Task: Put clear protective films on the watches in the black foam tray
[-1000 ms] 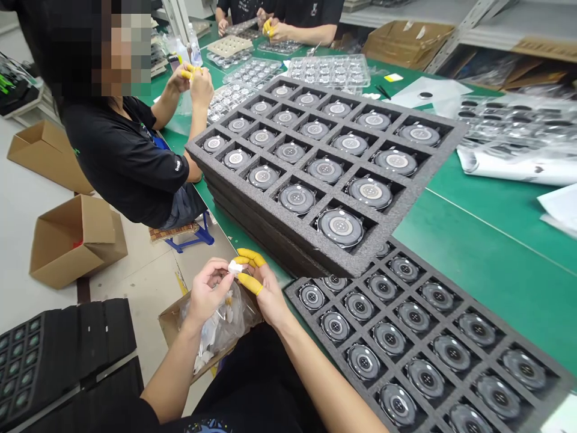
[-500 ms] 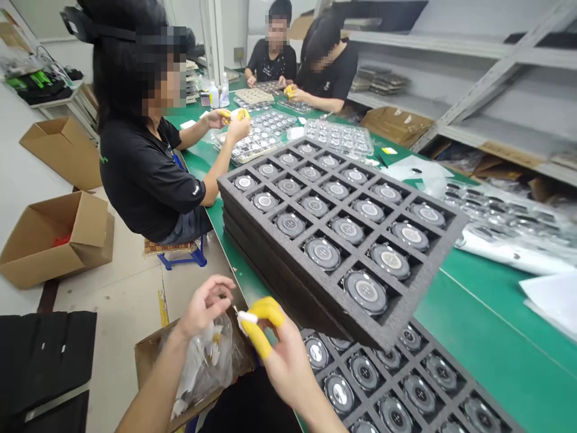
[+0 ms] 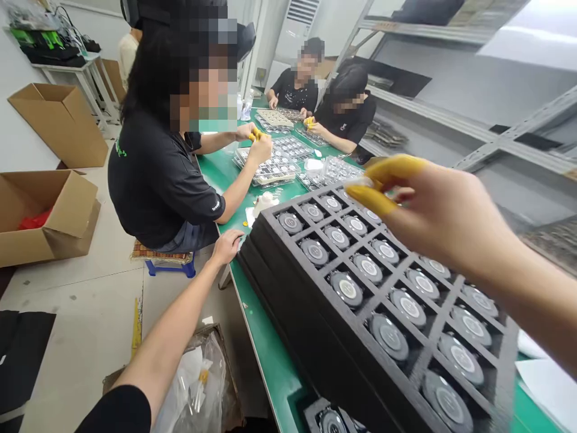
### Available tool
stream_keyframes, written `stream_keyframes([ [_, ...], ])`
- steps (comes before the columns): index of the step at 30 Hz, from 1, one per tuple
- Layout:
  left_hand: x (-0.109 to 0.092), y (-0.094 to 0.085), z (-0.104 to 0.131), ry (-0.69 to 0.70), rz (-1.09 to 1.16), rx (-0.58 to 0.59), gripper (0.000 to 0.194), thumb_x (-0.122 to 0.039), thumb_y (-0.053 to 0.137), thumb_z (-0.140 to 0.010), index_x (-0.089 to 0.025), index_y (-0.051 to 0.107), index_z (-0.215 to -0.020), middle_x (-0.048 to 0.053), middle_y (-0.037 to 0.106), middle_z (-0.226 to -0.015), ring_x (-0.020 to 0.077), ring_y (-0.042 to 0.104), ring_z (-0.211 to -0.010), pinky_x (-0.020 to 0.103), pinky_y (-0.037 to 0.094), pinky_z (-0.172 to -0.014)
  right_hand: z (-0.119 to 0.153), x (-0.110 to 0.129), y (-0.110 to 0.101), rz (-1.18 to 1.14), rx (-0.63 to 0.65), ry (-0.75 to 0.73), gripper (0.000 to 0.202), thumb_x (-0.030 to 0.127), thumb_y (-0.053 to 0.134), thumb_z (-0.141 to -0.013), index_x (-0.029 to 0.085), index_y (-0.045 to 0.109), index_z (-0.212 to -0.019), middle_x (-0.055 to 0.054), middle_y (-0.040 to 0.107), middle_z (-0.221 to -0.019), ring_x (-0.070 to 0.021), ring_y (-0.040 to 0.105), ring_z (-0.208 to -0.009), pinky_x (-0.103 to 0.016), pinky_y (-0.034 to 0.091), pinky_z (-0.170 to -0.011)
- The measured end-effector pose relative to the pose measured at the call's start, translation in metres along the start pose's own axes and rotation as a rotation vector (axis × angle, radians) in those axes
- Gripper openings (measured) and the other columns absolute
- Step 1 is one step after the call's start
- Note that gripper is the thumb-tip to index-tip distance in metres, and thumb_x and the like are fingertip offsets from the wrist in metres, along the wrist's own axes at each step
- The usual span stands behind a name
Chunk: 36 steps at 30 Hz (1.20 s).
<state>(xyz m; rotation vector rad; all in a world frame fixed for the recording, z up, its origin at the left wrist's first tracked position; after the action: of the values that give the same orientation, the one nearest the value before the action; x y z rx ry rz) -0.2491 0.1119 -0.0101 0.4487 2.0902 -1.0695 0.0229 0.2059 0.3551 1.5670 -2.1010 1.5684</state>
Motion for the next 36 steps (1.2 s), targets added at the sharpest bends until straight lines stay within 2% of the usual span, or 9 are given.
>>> stream_keyframes([
  [2, 0.010, 0.007, 0.001, 0.007, -0.029, 0.003, 0.043, 0.000, 0.053, -0.096, -0.021, 0.081, -0.121, 0.010, 0.083, -0.130, 0.0265, 0.073, -0.127, 0.047, 0.058, -0.117, -0.062, 0.001, 0.043, 0.142, 0.208, -0.045, 0.023, 0.034, 0.090, -0.078, 0.013, 0.080, -0.082, -0.001, 0.088, -0.110, -0.0105, 0.075, -0.095, -0.043, 0.046, -0.078],
  [6, 0.023, 0.015, 0.003, 0.028, -0.052, 0.025, 0.052, 0.004, 0.054, -0.091, -0.025, 0.084, -0.122, 0.006, 0.083, -0.135, 0.0256, 0.072, -0.132, 0.048, 0.058, -0.119, -0.146, -0.020, 0.141, -0.280, 0.257, 0.303, 0.062, 0.041, 0.038, -0.092, -0.008, 0.068, -0.069, -0.014, 0.084, -0.105, 0.0045, 0.064, -0.069, -0.026, 0.028, -0.056],
  [10, 0.029, 0.018, 0.002, 0.045, -0.056, 0.033, 0.050, 0.004, 0.055, -0.092, -0.027, 0.086, -0.116, 0.005, 0.083, -0.136, 0.0266, 0.073, -0.132, 0.050, 0.060, -0.117, -0.180, -0.052, 0.220, -0.257, 0.318, 0.434, 0.083, 0.047, 0.017, -0.096, -0.016, 0.066, -0.072, -0.009, 0.078, -0.100, 0.0099, 0.057, -0.061, -0.020, 0.026, -0.055],
  [13, 0.031, 0.018, 0.003, 0.063, -0.062, 0.044, 0.050, 0.004, 0.057, -0.091, -0.028, 0.086, -0.116, 0.004, 0.083, -0.136, 0.0264, 0.073, -0.131, 0.049, 0.060, -0.116, -0.186, -0.078, 0.252, -0.242, 0.364, 0.520, 0.078, 0.047, 0.022, -0.117, -0.008, 0.073, -0.095, -0.005, 0.074, -0.111, 0.0020, 0.067, -0.074, -0.016, 0.046, -0.069],
  [17, 0.033, 0.019, 0.003, 0.076, -0.066, 0.053, 0.049, 0.004, 0.058, -0.091, -0.028, 0.086, -0.116, 0.004, 0.083, -0.137, 0.0269, 0.072, -0.133, 0.050, 0.060, -0.115, -0.185, -0.105, 0.272, -0.251, 0.421, 0.561, 0.072, 0.054, 0.027, -0.120, 0.000, 0.075, -0.123, -0.009, 0.066, -0.139, -0.0143, 0.074, -0.107, -0.032, 0.055, -0.096],
  [21, 0.032, 0.019, 0.004, 0.081, -0.058, 0.039, 0.048, 0.004, 0.058, -0.091, -0.028, 0.086, -0.114, 0.005, 0.083, -0.136, 0.0281, 0.073, -0.132, 0.050, 0.061, -0.113, -0.185, -0.116, 0.285, -0.211, 0.479, 0.485, 0.069, 0.053, 0.030, -0.121, 0.001, 0.073, -0.130, -0.011, 0.062, -0.148, -0.0173, 0.073, -0.115, -0.034, 0.054, -0.102],
  [28, 0.030, 0.020, 0.004, 0.088, -0.052, 0.014, 0.045, 0.004, 0.059, -0.091, -0.027, 0.086, -0.111, 0.004, 0.085, -0.134, 0.0278, 0.073, -0.132, 0.049, 0.060, -0.113, -0.185, -0.118, 0.292, 0.156, 0.695, 0.325, 0.074, 0.053, 0.024, -0.120, -0.001, 0.074, -0.129, -0.011, 0.059, -0.151, -0.0167, 0.072, -0.117, -0.034, 0.052, -0.104],
  [33, 0.028, 0.019, 0.004, 0.088, -0.071, 0.006, 0.046, 0.004, 0.058, -0.092, -0.028, 0.086, -0.110, 0.002, 0.085, -0.133, 0.0260, 0.075, -0.130, 0.045, 0.062, -0.109, -0.188, -0.117, 0.288, 0.458, 0.852, 0.141, 0.029, 0.036, 0.077, -0.106, 0.015, 0.073, -0.126, -0.008, 0.076, -0.124, -0.0215, 0.075, -0.104, -0.043, 0.067, -0.092],
  [36, 0.027, 0.017, 0.004, 0.097, -0.083, -0.002, 0.046, 0.004, 0.059, -0.091, -0.028, 0.086, -0.109, 0.002, 0.086, -0.131, 0.0258, 0.075, -0.129, 0.045, 0.063, -0.108, -0.185, -0.113, 0.288, 0.611, 0.919, 0.000, 0.024, 0.034, 0.077, -0.107, 0.014, 0.074, -0.121, -0.007, 0.077, -0.123, -0.0228, 0.074, -0.108, -0.045, 0.065, -0.098],
])
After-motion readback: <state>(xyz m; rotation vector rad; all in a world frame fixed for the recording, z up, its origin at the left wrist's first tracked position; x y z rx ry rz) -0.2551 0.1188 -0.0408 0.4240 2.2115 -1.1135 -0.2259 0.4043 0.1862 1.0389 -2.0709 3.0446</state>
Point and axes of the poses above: each hand's wrist, its own z-axis away from the middle knuckle, its own y-axis out of the palm, x = y × z, the point moved 1 cm from there along -z, towards the middle knuckle
